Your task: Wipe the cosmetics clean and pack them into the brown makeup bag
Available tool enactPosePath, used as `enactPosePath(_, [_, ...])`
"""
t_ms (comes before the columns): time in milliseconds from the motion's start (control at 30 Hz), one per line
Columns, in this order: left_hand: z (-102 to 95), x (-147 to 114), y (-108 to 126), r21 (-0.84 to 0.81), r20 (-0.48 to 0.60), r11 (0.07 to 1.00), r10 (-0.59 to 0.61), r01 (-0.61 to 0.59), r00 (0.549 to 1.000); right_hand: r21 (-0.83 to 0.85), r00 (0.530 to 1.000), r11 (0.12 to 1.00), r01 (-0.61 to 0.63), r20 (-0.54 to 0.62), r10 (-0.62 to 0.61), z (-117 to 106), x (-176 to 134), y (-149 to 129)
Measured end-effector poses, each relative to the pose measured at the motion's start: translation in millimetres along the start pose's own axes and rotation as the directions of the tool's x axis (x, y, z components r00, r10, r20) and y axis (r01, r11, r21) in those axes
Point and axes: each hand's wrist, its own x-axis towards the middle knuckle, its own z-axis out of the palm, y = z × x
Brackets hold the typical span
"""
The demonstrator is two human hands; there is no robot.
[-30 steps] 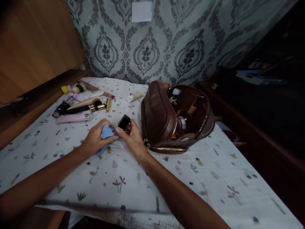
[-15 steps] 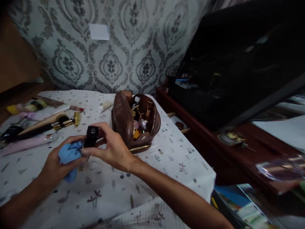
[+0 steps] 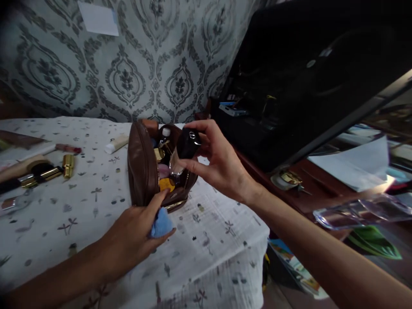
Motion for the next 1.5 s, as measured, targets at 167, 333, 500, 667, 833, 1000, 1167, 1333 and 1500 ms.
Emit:
enactPosePath(167, [15.7, -4.1, -20.8, 0.028, 0.052, 0.988, 0.152, -0.154, 0.987, -0.111, 0.987, 0.991, -0.079, 0.131, 0.093, -9.3, 1.5, 5.8])
enactPosePath(333, [25.6, -7.3, -32.5, 0.118, 0.036, 0.962, 0.243, -0.246, 0.969, -0.096, 0.921, 0.959, -0.267, 0.267, 0.283, -8.9, 10.4, 4.8])
enactPosePath(500, [26.0, -7.6, -33.7, 0.126, 0.028, 0.952, 0.279, -0.281, 0.96, -0.113, 0.862, 0.954, -0.277, 0.41, 0.299, -4.2, 14.5, 6.8])
enactPosePath(667, [25.3, -7.6, -32.7, 0.162, 0.001, 0.946, 0.285, -0.282, 0.958, 0.005, 0.898, 0.929, -0.37, 0.257, 0.357, -5.6, 15.0, 6.0])
enactPosePath(833, [24.9, -7.9, -32.1, 0.203, 0.025, 0.937, 0.286, -0.285, 0.958, -0.239, 0.868, 0.959, -0.151, 0.433, 0.244, -5.0, 17.2, 2.0])
enactPosePath(1000, [20.0, -8.2, -28.4, 0.223, 0.076, 0.938, 0.256, -0.267, 0.964, -0.504, 0.745, 0.846, 0.174, 0.629, 0.221, -1.7, 17.2, 1.1])
enactPosePath(1167, [19.0, -7.9, -27.2, 0.23, 0.089, 0.937, 0.248, -0.262, 0.965, -0.539, 0.674, 0.81, 0.231, 0.689, 0.266, -0.4, 17.4, 3.0])
enactPosePath(1333, [20.5, -8.3, -29.8, 0.225, 0.133, 0.943, 0.221, -0.247, 0.966, -0.556, 0.667, 0.787, 0.268, 0.696, 0.265, -0.6, 19.9, 2.0])
enactPosePath(1500, [21.1, -8.1, -32.3, 0.183, 0.16, 0.951, 0.221, -0.249, 0.962, -0.604, 0.66, 0.694, 0.391, 0.71, 0.245, 4.6, 20.5, -2.2])
